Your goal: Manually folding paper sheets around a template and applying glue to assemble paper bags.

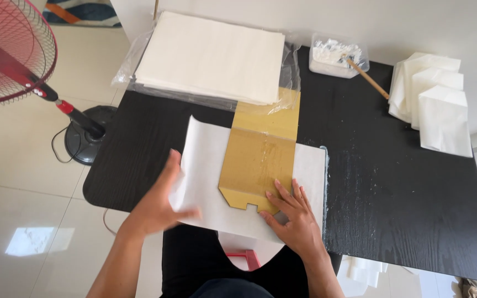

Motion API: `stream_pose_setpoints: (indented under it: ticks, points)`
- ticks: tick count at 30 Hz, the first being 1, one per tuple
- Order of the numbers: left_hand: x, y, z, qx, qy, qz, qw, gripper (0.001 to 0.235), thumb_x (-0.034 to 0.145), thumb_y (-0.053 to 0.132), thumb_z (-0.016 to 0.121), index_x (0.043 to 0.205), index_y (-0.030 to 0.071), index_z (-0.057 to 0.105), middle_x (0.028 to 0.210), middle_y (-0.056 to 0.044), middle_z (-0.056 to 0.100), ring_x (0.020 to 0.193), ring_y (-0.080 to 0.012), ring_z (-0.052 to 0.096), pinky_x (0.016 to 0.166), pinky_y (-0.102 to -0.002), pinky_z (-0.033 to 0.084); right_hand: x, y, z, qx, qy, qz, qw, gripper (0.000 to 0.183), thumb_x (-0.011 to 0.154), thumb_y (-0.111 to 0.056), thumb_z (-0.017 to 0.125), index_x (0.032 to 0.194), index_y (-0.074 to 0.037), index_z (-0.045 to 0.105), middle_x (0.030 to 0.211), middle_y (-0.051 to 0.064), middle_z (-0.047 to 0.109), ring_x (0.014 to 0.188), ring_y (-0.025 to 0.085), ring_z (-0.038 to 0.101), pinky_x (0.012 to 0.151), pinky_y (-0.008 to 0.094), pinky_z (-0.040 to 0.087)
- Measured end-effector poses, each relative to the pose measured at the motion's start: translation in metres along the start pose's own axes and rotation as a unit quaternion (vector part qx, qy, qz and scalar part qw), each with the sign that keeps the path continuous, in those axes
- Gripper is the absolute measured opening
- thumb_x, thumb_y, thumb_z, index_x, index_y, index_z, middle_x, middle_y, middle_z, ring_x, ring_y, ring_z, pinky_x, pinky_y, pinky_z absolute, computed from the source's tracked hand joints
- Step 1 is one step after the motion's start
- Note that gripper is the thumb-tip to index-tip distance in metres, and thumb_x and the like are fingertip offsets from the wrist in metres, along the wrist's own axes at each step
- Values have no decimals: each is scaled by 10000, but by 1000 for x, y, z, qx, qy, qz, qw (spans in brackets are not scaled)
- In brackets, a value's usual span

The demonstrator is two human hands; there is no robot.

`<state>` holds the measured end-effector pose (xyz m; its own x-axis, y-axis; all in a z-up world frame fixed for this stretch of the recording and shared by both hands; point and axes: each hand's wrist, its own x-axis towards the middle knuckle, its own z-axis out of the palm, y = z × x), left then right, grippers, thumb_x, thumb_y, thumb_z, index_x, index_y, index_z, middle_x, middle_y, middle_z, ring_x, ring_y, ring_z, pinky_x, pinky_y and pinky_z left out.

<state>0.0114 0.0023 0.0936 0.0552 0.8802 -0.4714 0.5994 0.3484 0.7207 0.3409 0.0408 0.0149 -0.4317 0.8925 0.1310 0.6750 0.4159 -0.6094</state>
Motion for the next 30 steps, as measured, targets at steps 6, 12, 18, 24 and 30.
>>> stream_pose_setpoints:
  ticks: [6,12,18,24,30]
  points:
    - [-2,48,-32,-236,122,-180,947,1027,792,543,593,1657,225,139,1578,1,526,1476,-204,475,1254,-404,257,0,-2,-3,0,6,-11,1000,494,885,-332,769,1325,-117,701,1559,74,507,1570,340,213,1266,487,195]
    - [17,34,-25,-99,81,-52,990,484,1031,381,635,689,144,387,651,41,309,608,-106,278,607,-301,237,0,-2,-3,2,7,-10,1000,495,884,-348,766,1318,-119,704,1558,71,508,1568,333,222,1272,474,195]
    - [25,45,8,-239,46,134,961,326,918,194,704,971,-127,717,1520,-379,441,1336,-567,481,1113,-596,412,-2,-4,6,-42,43,45,997,470,809,-423,844,1241,-252,774,1481,-6,616,1504,365,353,1274,404,255]
    - [29,67,16,-84,-26,98,991,331,956,319,633,907,-6,678,1635,-278,331,1452,-559,326,1148,-655,326,-1,-2,6,-50,38,42,997,460,818,-445,833,1236,-262,776,1498,-20,600,1516,356,342,1282,402,233]
    - [48,64,15,-114,-82,108,984,480,1006,514,541,1104,82,726,1646,-283,291,1491,-546,213,1216,-611,223,-3,4,10,-52,48,29,997,454,816,-439,832,1229,-259,777,1496,-11,601,1508,358,353,1270,412,256]
